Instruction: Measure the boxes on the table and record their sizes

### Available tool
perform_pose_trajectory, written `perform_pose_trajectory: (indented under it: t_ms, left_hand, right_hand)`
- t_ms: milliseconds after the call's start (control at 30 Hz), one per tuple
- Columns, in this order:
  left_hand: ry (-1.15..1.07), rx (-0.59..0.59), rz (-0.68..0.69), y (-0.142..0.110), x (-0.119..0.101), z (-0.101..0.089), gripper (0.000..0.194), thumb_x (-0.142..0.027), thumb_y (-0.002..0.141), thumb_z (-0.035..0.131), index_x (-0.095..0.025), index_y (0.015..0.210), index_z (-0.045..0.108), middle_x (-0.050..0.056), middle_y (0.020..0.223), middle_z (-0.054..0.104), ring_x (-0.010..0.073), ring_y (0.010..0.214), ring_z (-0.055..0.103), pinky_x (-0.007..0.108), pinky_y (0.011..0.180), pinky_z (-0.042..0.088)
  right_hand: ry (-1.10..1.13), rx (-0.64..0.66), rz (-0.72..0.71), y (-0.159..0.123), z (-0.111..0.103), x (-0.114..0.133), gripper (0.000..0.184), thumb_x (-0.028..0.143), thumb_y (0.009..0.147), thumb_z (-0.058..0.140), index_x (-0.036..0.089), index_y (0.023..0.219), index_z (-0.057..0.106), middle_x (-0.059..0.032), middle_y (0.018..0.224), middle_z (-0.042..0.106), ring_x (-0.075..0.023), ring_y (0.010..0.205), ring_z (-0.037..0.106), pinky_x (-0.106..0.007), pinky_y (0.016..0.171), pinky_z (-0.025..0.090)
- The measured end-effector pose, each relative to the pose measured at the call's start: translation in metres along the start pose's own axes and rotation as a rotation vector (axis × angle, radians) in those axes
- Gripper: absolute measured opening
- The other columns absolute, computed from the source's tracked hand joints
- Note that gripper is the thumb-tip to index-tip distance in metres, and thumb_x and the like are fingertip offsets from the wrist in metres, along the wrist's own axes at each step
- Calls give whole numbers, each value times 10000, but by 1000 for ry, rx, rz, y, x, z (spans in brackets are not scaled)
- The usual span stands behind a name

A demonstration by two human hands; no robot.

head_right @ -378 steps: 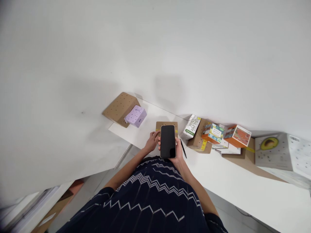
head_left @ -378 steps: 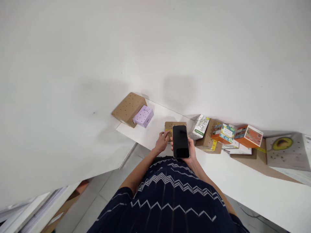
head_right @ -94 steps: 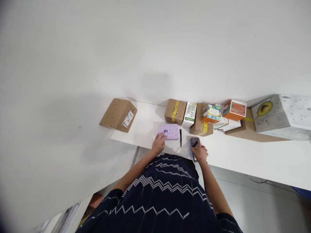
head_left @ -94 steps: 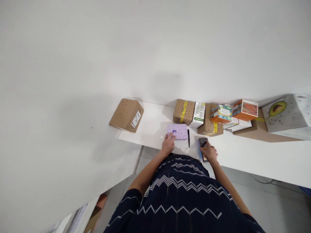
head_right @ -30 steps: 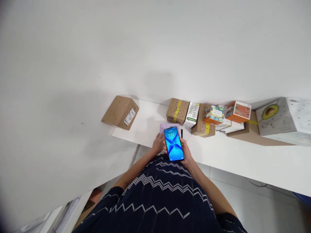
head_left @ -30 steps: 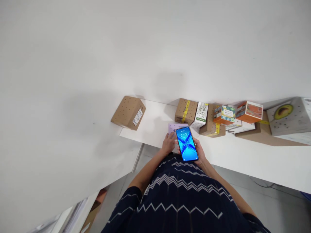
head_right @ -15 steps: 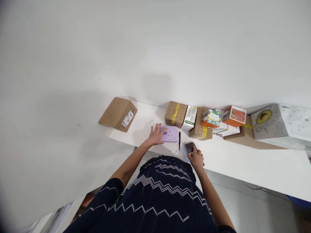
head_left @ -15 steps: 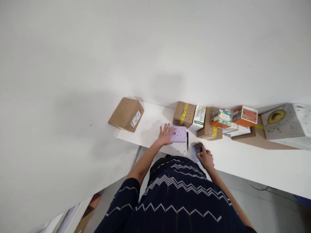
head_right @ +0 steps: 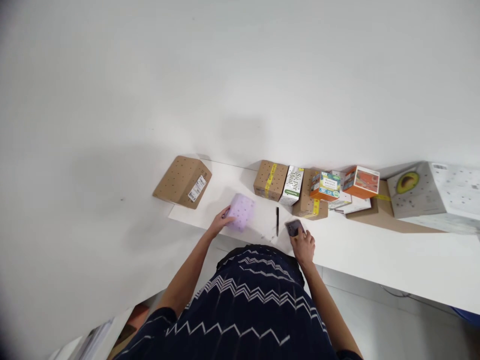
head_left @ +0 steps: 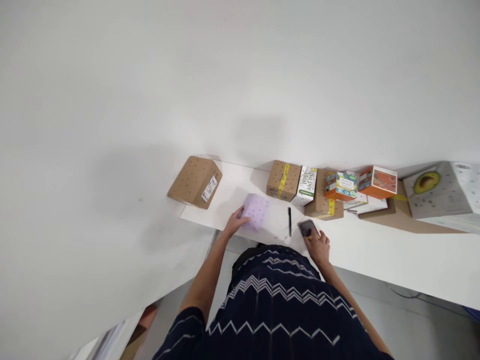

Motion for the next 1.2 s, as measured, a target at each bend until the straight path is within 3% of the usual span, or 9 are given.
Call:
perform_pose_trajectory:
  t_ms: [167, 367, 533, 633, 733, 833, 933, 1033, 1200]
  left_hand:
    - [-494, -12, -190, 39, -15, -13, 525, -450, 718, 670, -182, 1162, 589, 116, 1069, 637, 239, 958, 613, 380, 791, 530]
    - [-463, -30, -103, 109, -63, 12, 448, -345, 712, 710, -125, 1095, 635, 141, 1028, 667, 227, 932, 634, 414, 825, 521]
    - [-435, -185, 69, 123, -82, 23, 455, -284, 784, 631, -164, 1220, 589, 105, 1222, 610, 190, 1127, 555, 356, 993, 416]
    - [-157, -333, 257, 103, -91, -9, 408, -287, 792, 603, -183, 1186, 621, 95, 1294, 562, 220, 1228, 473, 368, 1061, 341]
    - [413, -592, 383, 68, -101, -77, 471, -390, 809, 563, -227, 1251, 575, 88, 1411, 437, 281, 1340, 319, 448, 1114, 228]
    - [762, -756, 162, 38, -99, -153, 731, -575, 765, 544, -261, 1406, 385, 103, 1528, 208, 364, 1397, 130, 540, 1104, 143]
    - [909, -649, -134, 25, -84, -198, 959, -707, 665, 547, -259, 1459, 252, 143, 1545, 105, 420, 1392, 69, 604, 1070, 115]
    - [959, -542, -225, 22, -72, -202, 1006, -761, 644, 501, -267, 1469, 207, 161, 1547, 68, 448, 1384, 53, 631, 1049, 105]
    - [997, -409, -193, 4, -72, -166, 1018, -749, 606, 554, -321, 1461, 205, 155, 1540, 103, 462, 1357, 130, 651, 1003, 196]
  right_hand:
    - [126, -127, -143, 4, 3, 5, 460, 406, 865, 460, 177, 1258, 529, -186, 1276, 468, -321, 1113, 481, -456, 899, 416]
    - [298, -177, -220, 3, 8, 9, 439, 405, 861, 434, 154, 1193, 571, -174, 1224, 490, -278, 1083, 513, -439, 928, 431]
    - [374, -149, -217, -5, 10, 9, 417, 399, 855, 428, 145, 1131, 612, -171, 1174, 529, -283, 1099, 522, -449, 926, 445]
    - [412, -165, -244, -6, 7, 7, 410, 413, 856, 428, 152, 1103, 625, -166, 1148, 552, -283, 1083, 534, -454, 915, 453]
    - [423, -181, -287, -4, 4, 7, 403, 423, 860, 424, 161, 1086, 631, -158, 1134, 566, -274, 1059, 546, -445, 907, 458]
    - [420, -174, -327, 0, 4, 13, 405, 422, 867, 407, 157, 1071, 635, -156, 1110, 583, -270, 1039, 555, -449, 912, 449]
    - [429, -132, -349, 2, 5, 25, 404, 410, 872, 395, 158, 1086, 627, -154, 1122, 580, -259, 995, 576, -439, 869, 466]
    - [457, -48, -367, 3, 4, 39, 379, 379, 874, 400, 176, 1118, 607, -144, 1157, 560, -216, 876, 609, -391, 809, 490]
    - [437, 98, -414, 5, 2, 62, 351, 320, 890, 396, 160, 1124, 603, -138, 1136, 571, -174, 784, 625, -311, 783, 483]
Point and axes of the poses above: each hand's wrist, its own y-axis towards the middle knuckle, its own z-axis out of the palm, x = y × z, the point moved 3 cm from there along y, towards the middle knuckle
